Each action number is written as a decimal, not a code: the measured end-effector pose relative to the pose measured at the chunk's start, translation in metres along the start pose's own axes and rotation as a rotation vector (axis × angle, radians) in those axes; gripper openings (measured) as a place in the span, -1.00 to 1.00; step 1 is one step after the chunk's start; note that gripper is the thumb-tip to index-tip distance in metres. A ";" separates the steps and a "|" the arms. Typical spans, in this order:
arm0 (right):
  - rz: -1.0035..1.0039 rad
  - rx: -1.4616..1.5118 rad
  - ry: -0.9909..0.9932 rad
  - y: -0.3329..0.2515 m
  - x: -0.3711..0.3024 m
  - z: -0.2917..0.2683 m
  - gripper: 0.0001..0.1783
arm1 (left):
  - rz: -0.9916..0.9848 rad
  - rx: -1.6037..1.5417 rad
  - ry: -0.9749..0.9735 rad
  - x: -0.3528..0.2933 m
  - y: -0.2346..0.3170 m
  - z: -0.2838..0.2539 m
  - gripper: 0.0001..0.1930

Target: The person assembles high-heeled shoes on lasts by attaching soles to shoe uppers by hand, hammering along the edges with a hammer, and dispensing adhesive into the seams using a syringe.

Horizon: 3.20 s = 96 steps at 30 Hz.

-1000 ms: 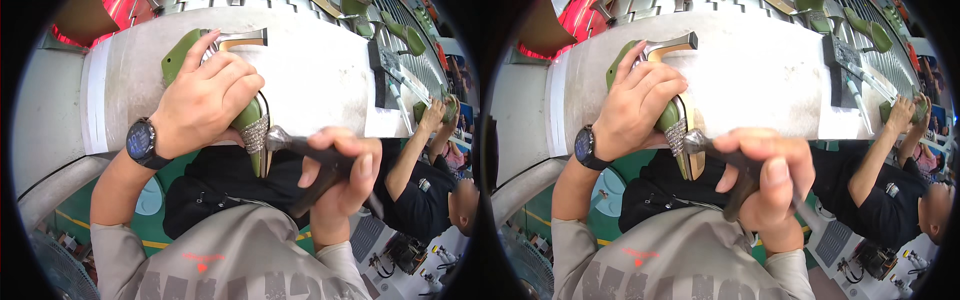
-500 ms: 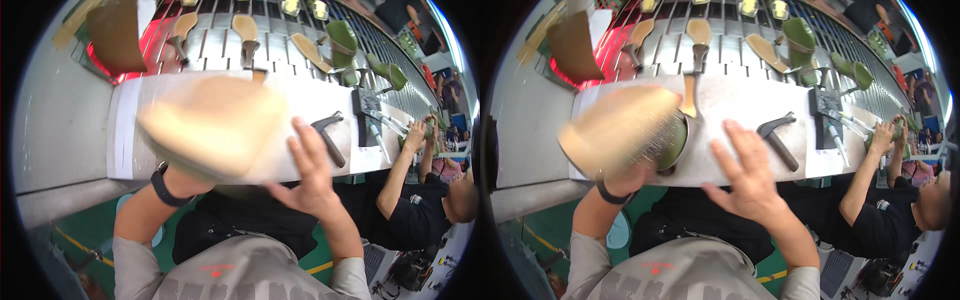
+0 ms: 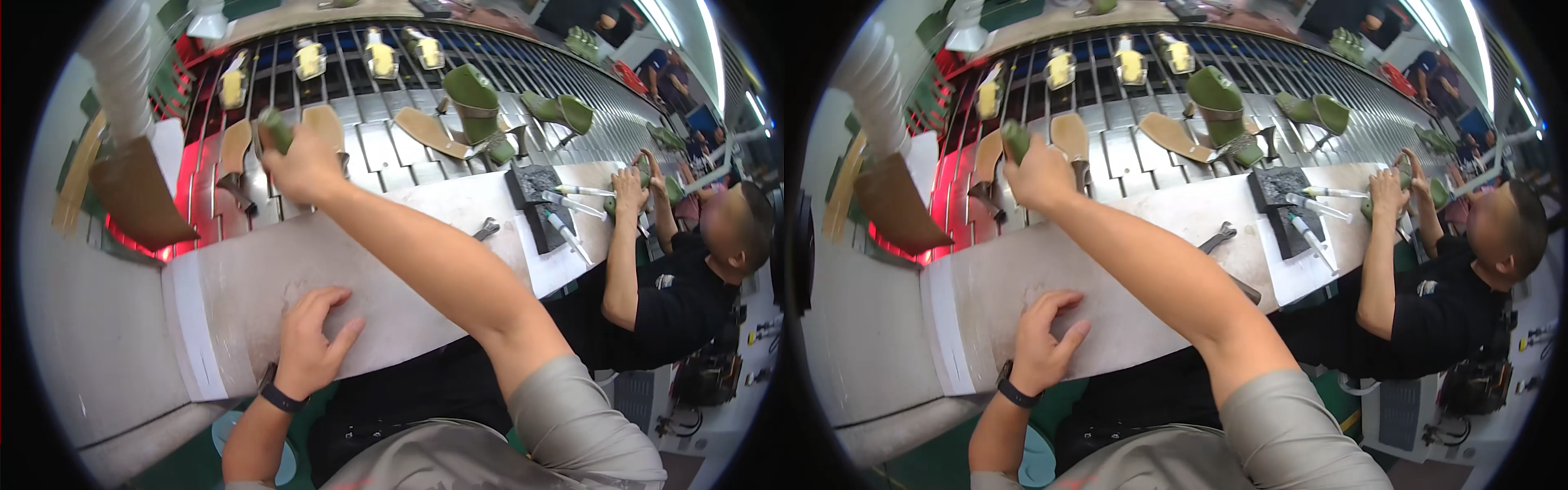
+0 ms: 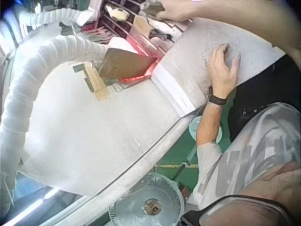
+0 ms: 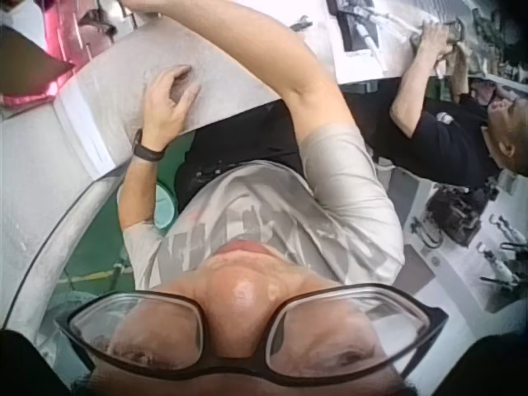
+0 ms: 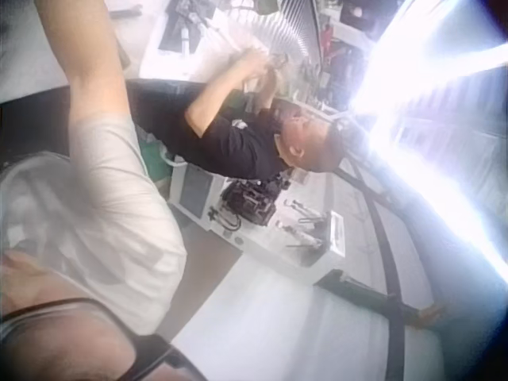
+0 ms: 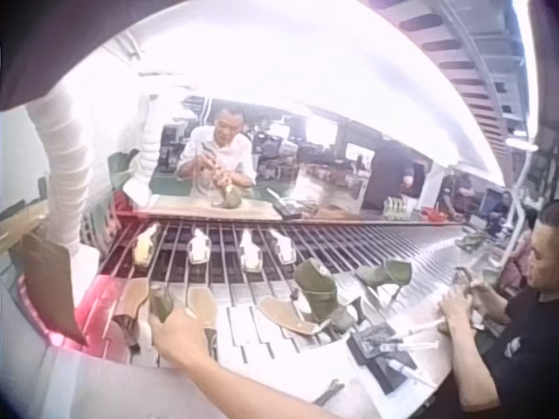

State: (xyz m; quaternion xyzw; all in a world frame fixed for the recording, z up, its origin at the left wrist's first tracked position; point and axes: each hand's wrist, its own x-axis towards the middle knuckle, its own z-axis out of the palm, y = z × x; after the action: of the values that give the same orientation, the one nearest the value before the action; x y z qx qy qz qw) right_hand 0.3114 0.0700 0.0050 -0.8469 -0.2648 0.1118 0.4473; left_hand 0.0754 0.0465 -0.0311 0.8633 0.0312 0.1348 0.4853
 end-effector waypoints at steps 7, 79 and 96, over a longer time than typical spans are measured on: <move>-0.312 -0.202 0.107 0.016 0.001 -0.066 -0.51 | -0.021 0.084 -0.119 0.026 0.004 -0.010 -0.60; 0.419 1.173 -0.348 0.024 -0.235 -0.024 -0.39 | -0.843 -0.337 0.187 -0.355 -0.063 0.022 -0.43; 0.203 0.193 -0.308 0.025 -0.220 -0.066 -0.33 | -0.824 -0.523 0.182 -0.332 -0.078 0.012 -0.51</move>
State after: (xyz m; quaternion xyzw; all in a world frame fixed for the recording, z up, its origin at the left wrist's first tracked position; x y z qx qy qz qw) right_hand 0.1649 -0.1084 0.0123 -0.7952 -0.2317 0.3095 0.4672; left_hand -0.2346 0.0165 -0.1702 0.6132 0.3771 0.0102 0.6941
